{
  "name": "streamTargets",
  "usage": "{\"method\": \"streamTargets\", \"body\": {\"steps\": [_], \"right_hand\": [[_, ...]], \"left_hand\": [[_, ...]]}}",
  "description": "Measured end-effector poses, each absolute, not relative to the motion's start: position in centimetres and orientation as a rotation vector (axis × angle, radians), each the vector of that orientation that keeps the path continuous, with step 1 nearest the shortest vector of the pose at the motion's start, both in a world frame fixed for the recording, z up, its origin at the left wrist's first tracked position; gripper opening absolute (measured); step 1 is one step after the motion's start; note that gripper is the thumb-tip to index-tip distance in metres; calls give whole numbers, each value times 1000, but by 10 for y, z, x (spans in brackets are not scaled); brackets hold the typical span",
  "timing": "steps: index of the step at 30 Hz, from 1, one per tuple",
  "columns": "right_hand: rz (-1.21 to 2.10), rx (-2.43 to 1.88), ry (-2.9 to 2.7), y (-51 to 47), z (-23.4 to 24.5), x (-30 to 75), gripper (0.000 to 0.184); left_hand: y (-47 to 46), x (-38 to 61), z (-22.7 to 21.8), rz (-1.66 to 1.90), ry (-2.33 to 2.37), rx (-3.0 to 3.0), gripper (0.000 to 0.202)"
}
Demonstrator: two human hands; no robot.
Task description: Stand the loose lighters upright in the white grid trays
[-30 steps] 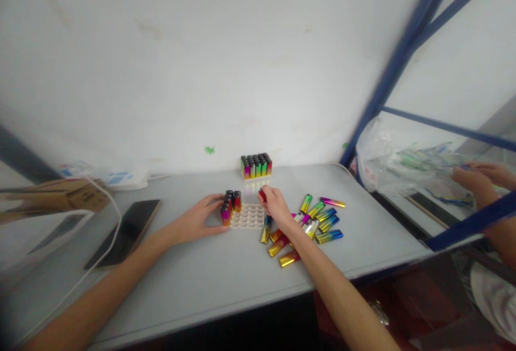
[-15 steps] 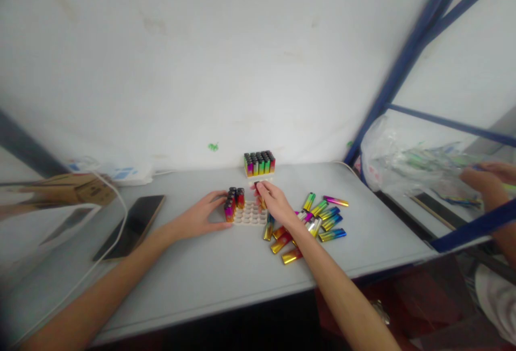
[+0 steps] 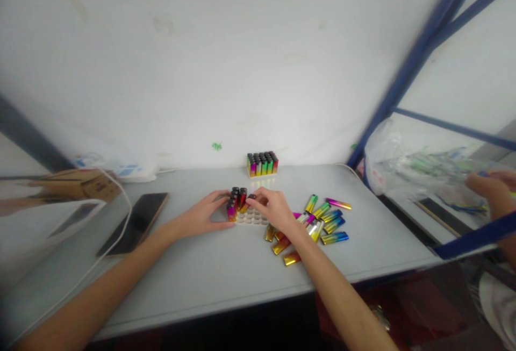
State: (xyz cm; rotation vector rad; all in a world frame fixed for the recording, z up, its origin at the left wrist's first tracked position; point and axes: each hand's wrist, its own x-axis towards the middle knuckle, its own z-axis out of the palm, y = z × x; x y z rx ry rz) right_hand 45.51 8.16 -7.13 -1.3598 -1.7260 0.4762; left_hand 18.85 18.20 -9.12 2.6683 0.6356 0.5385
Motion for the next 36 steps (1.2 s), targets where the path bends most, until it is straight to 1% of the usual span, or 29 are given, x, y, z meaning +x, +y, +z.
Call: {"method": "streamTargets", "body": {"steps": [4, 8, 10, 14, 18, 20, 23, 25, 30, 33, 34, 36], "right_hand": [[377, -1368, -1858, 84, -73, 452, 25], [200, -1439, -1977, 83, -71, 441, 19], [117, -1538, -2024, 82, -69, 436, 22], [40, -1719, -2091, 79, -63, 433, 37], [12, -1845, -1930, 78, -55, 454, 45], [11, -1934, -1843, 77, -54, 473, 44], [83, -2040, -1842, 76, -55, 503, 33], [168, -2069, -1862, 74, -56, 517, 31], [551, -1888, -2012, 63, -50, 527, 39], [673, -1814, -2040, 58, -49, 534, 46], [682, -1823, -2032, 57, -50, 538, 45], [675, -1877, -2006, 59, -54, 544, 33]], "left_hand": [[182, 188, -92, 531, 650, 2666, 74], [185, 188, -95, 561, 623, 2654, 74], [186, 187, -96, 561, 610, 2654, 74], [187, 187, -95, 550, 627, 2663, 74], [185, 188, -92, 569, 618, 2677, 72], [185, 188, -92, 571, 622, 2675, 73], [185, 189, -93, 578, 635, 2665, 72], [185, 189, -94, 576, 640, 2663, 72], [185, 190, -94, 554, 651, 2657, 74], [184, 190, -92, 558, 638, 2649, 72], [183, 190, -92, 560, 634, 2644, 72], [183, 189, -91, 558, 633, 2643, 72]]}}
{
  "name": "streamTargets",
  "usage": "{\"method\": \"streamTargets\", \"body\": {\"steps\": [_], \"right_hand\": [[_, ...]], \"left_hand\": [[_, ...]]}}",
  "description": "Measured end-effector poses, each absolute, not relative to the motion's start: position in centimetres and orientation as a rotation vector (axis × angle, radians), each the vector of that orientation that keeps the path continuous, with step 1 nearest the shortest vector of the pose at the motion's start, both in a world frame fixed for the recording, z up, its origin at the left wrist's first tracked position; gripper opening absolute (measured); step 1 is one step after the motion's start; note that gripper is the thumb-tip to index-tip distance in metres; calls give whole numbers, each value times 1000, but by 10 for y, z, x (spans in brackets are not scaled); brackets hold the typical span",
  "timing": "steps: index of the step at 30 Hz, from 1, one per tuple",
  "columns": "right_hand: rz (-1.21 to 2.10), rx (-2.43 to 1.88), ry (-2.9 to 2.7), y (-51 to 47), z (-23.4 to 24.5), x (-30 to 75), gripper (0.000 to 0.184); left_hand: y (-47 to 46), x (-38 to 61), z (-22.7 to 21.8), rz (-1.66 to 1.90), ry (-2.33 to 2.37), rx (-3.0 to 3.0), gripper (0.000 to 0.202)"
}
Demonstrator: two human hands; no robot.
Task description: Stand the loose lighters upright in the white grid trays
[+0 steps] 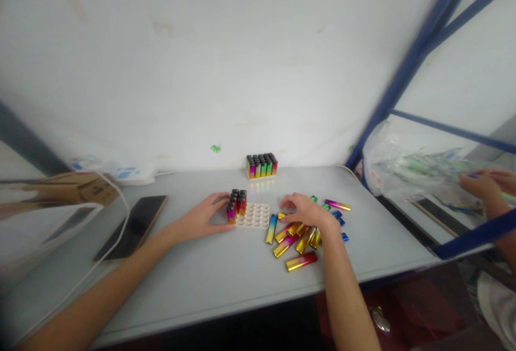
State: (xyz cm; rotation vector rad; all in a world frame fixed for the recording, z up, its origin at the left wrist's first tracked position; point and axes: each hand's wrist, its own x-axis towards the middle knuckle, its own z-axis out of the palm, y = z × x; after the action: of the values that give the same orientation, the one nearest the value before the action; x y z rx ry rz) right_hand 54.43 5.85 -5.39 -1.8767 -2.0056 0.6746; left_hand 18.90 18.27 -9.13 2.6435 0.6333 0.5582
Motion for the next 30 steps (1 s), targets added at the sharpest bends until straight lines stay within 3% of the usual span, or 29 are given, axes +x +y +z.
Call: {"method": "streamTargets", "body": {"steps": [4, 16, 26, 30], "right_hand": [[552, -1922, -1919, 65, -64, 549, 14], [230, -1704, -1853, 85, -69, 499, 45], [248, -1646, -1591, 85, -71, 493, 36], [190, -1617, -1539, 88, -69, 491, 52]], "left_hand": [[183, 188, -93, 556, 643, 2667, 72], [185, 189, -93, 570, 633, 2638, 73], [186, 189, -94, 553, 634, 2665, 72], [186, 189, -94, 565, 627, 2658, 72]]}}
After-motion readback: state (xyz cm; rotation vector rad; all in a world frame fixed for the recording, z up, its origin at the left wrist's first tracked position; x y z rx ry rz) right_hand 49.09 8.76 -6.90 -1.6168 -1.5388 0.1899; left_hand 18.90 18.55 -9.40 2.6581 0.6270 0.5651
